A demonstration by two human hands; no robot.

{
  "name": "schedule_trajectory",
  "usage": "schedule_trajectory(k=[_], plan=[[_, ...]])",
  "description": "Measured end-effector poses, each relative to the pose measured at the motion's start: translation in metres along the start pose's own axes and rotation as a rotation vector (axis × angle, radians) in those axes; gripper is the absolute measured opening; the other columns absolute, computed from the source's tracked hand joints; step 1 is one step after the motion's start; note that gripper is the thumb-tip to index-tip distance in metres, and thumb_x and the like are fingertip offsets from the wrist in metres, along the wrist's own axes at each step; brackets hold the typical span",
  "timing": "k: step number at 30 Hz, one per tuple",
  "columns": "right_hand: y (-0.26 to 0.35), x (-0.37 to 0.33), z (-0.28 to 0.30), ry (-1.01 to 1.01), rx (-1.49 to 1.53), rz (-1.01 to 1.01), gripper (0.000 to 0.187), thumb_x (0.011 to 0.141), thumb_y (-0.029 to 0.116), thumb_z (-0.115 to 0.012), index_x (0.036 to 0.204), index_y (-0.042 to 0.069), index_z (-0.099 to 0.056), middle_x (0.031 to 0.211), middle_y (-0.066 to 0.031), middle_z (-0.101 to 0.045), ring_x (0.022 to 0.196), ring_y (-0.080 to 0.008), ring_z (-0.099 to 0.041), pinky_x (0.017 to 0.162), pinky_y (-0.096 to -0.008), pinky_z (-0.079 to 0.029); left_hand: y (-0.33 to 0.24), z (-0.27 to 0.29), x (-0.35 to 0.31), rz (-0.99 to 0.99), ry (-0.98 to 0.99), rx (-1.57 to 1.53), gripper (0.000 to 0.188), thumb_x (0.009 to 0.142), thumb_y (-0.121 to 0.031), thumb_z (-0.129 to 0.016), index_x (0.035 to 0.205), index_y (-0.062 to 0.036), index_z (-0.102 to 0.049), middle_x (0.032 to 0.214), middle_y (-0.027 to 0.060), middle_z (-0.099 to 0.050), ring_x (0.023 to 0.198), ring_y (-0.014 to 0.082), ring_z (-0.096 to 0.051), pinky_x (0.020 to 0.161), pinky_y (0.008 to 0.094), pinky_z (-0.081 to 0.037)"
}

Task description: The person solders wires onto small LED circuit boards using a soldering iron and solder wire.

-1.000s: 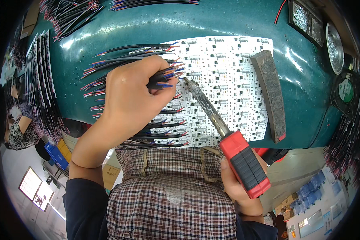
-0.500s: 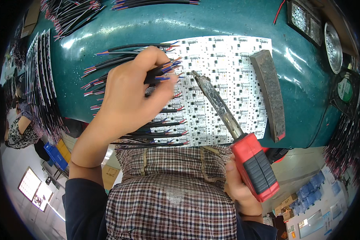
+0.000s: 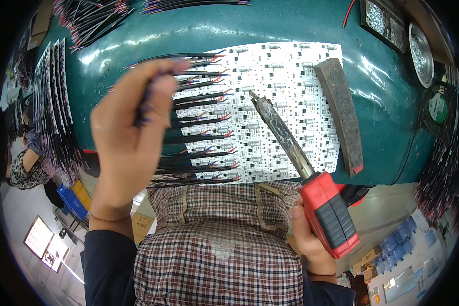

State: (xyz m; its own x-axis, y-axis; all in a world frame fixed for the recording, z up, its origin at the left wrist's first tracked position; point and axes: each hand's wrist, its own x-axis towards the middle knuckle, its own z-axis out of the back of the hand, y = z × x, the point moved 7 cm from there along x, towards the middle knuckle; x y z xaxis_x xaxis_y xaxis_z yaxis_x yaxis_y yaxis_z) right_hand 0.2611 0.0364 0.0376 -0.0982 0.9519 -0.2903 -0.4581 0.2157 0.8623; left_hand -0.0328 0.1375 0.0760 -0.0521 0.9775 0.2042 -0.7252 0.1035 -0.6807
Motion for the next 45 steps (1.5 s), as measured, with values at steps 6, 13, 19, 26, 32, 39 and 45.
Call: schedule_trajectory(k=[6, 13, 19, 26, 32, 39, 45], plan=[[0.001, -0.005, -0.002, 0.096, -0.160, -0.013, 0.018, 0.095, 0.006, -0.061, 0.111, -0.002, -0.058, 0.077, -0.0041, -0.054, 0.055, -0.0085, -0.046, 0.053, -0.0256, -0.041, 0.016, -0.049, -0.029, 0.130, 0.254, -0.077, 0.018, 0.086, -0.008, -0.075, 0.093, -0.0040, -0.059, 0.072, 0.0101, -0.068, 0.060, 0.0207, -0.068, 0.057, 0.0283, -0.050], [-0.012, -0.003, -0.005, 0.077, -0.135, -0.129, 0.023, 0.079, 0.006, -0.074, 0.101, -0.001, -0.070, 0.088, -0.0146, -0.068, 0.074, -0.0304, -0.068, 0.069, -0.0359, -0.054, 0.021, -0.057, -0.031, 0.127, 0.229, 0.014, 0.019, 0.084, -0.012, -0.078, 0.089, -0.0036, -0.061, 0.072, 0.0105, -0.069, 0.059, 0.0208, -0.068, 0.055, 0.0294, -0.051], [-0.014, 0.000, -0.010, 0.112, -0.157, -0.138, 0.023, 0.080, 0.007, -0.075, 0.101, -0.002, -0.070, 0.089, -0.0153, -0.069, 0.075, -0.0304, -0.069, 0.068, -0.0356, -0.054, 0.021, -0.057, -0.031, 0.119, 0.217, 0.037, 0.020, 0.083, -0.012, -0.079, 0.089, -0.0036, -0.062, 0.072, 0.0104, -0.069, 0.059, 0.0210, -0.068, 0.054, 0.0293, -0.051], [-0.016, 0.001, -0.013, 0.118, -0.112, -0.147, 0.025, 0.080, 0.007, -0.076, 0.102, -0.002, -0.070, 0.091, -0.0157, -0.070, 0.076, -0.0310, -0.070, 0.070, -0.0360, -0.055, 0.021, -0.058, -0.031, 0.103, 0.199, 0.040, 0.020, 0.081, -0.011, -0.079, 0.088, -0.0033, -0.062, 0.072, 0.0100, -0.070, 0.058, 0.0206, -0.068, 0.054, 0.0288, -0.052], [-0.014, -0.006, -0.001, 0.115, -0.207, -0.065, 0.027, 0.080, 0.008, -0.077, 0.104, -0.002, -0.070, 0.095, -0.0151, -0.071, 0.083, -0.0304, -0.070, 0.076, -0.0376, -0.055, 0.020, -0.058, -0.029, 0.100, 0.196, 0.047, 0.019, 0.080, -0.009, -0.079, 0.087, -0.0034, -0.062, 0.071, 0.0097, -0.069, 0.058, 0.0201, -0.068, 0.054, 0.0289, -0.052], [-0.018, -0.009, -0.003, 0.077, -0.126, -0.155, 0.028, 0.080, 0.008, -0.076, 0.106, -0.002, -0.070, 0.096, -0.0151, -0.071, 0.085, -0.0298, -0.071, 0.078, -0.0372, -0.055, 0.023, -0.058, -0.026, 0.140, 0.232, 0.030, 0.018, 0.079, -0.011, -0.079, 0.086, -0.0037, -0.064, 0.068, 0.0078, -0.067, 0.054, 0.0194, -0.065, 0.052, 0.0296, -0.049], [-0.016, -0.004, -0.007, 0.119, -0.198, -0.108, 0.027, 0.079, 0.007, -0.076, 0.104, -0.002, -0.070, 0.094, -0.0151, -0.071, 0.081, -0.0299, -0.070, 0.076, -0.0373, -0.055, 0.022, -0.059, -0.026, 0.154, 0.227, 0.040, 0.017, 0.079, -0.012, -0.078, 0.085, -0.0037, -0.064, 0.066, 0.0077, -0.065, 0.053, 0.0197, -0.064, 0.053, 0.0304, -0.049]])
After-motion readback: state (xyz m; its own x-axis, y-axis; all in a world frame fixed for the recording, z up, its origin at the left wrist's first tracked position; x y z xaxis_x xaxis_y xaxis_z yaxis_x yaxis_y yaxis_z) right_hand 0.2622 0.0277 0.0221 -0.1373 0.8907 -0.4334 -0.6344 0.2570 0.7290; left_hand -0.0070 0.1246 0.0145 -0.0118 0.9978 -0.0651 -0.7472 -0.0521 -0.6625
